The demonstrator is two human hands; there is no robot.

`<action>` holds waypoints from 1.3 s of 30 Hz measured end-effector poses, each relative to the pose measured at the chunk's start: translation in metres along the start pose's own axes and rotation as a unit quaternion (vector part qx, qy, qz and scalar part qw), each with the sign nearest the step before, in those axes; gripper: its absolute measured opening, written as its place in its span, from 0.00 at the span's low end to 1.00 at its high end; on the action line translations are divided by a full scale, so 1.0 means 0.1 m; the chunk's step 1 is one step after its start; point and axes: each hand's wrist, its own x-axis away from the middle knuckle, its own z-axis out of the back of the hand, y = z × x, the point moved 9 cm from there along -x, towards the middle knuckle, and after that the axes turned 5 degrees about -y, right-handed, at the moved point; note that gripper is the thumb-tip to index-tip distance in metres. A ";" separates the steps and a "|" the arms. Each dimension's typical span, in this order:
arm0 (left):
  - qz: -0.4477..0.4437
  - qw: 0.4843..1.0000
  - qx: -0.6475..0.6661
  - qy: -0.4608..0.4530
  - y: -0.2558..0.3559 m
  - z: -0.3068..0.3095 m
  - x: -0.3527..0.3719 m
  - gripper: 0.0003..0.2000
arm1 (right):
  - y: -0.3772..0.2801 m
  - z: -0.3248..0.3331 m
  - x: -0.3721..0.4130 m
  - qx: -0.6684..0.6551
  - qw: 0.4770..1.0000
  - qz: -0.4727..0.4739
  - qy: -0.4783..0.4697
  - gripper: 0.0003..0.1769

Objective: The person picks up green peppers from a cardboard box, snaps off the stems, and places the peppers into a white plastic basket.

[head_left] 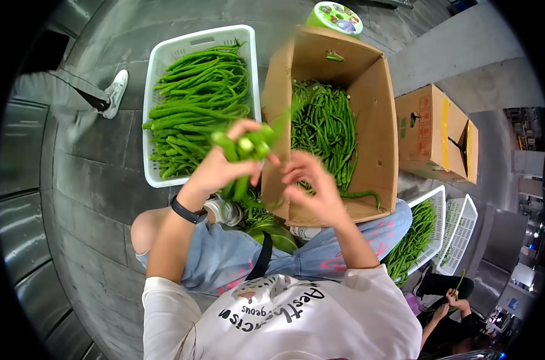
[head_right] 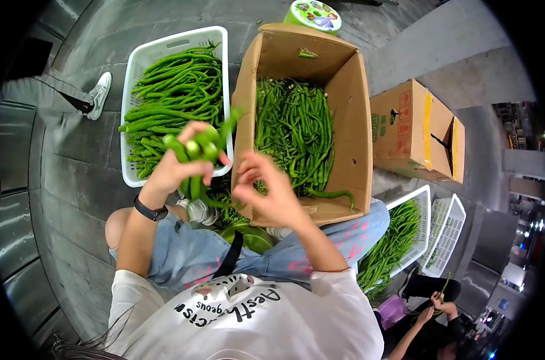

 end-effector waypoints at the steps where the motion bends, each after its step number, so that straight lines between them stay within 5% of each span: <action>1: 0.035 0.997 -0.025 -0.066 -0.11 -0.15 0.02 0.25 | 0.12 0.13 -0.02 -0.172 0.982 -0.026 0.068 0.19; 5: 0.088 0.988 0.029 -0.123 -0.34 -0.41 0.07 0.21 | 0.19 0.29 -0.04 -0.242 0.960 -0.095 0.104 0.10; 12: 0.053 0.996 -0.067 -0.012 -0.42 -0.16 0.01 0.25 | 0.36 0.04 -0.04 -0.174 0.973 -0.146 0.029 0.10; 15: 0.078 0.996 0.011 -0.040 -0.48 -0.21 -0.02 0.22 | 0.18 0.17 -0.12 -0.185 0.973 -0.058 0.124 0.09; 19: 0.098 0.994 0.012 -0.049 -0.43 -0.27 -0.01 0.16 | 0.28 0.22 -0.10 -0.150 0.980 -0.075 0.108 0.04; 23: 0.084 0.992 -0.019 -0.088 -0.48 -0.29 0.00 0.18 | 0.55 0.01 -0.08 -0.482 0.852 -0.200 0.030 0.13; 25: 0.076 0.994 0.009 -0.075 -0.46 -0.30 0.00 0.18 | 0.67 -0.03 -0.07 -0.535 0.813 -0.229 0.026 0.13; 27: 0.065 0.996 0.042 -0.052 -0.44 -0.22 0.00 0.18 | 0.72 0.14 -0.10 -0.494 0.839 -0.222 0.060 0.14; 28: 0.057 0.996 0.062 -0.040 -0.38 -0.18 -0.01 0.19 | 0.82 0.34 -0.11 -0.436 0.874 -0.200 0.073 0.14; 30: 0.055 0.994 0.099 0.002 -0.31 -0.05 0.03 0.20 | 1.17 0.87 -0.11 -0.122 0.964 -0.230 0.058 0.15; 32: 0.058 0.994 0.087 0.024 -0.24 0.07 0.06 0.20 | 1.52 1.20 -0.06 0.197 0.955 -0.220 -0.015 0.16; 34: 0.049 0.993 0.102 0.026 -0.22 0.12 0.06 0.19 | 2.00 1.28 0.10 0.414 0.868 -0.239 -0.133 0.15; 36: 0.044 0.992 0.107 0.043 -0.17 0.13 0.07 0.18 | 2.70 1.21 0.44 0.574 0.736 -0.215 -0.288 0.16; 37: 0.054 0.991 0.114 0.031 -0.17 0.10 0.07 0.18 | 3.17 1.26 0.67 0.611 0.639 -0.285 -0.371 0.21; 39: 0.048 0.994 0.102 -0.001 -0.21 0.07 0.02 0.17 | 3.52 1.39 0.97 0.684 0.552 -0.276 -0.389 0.30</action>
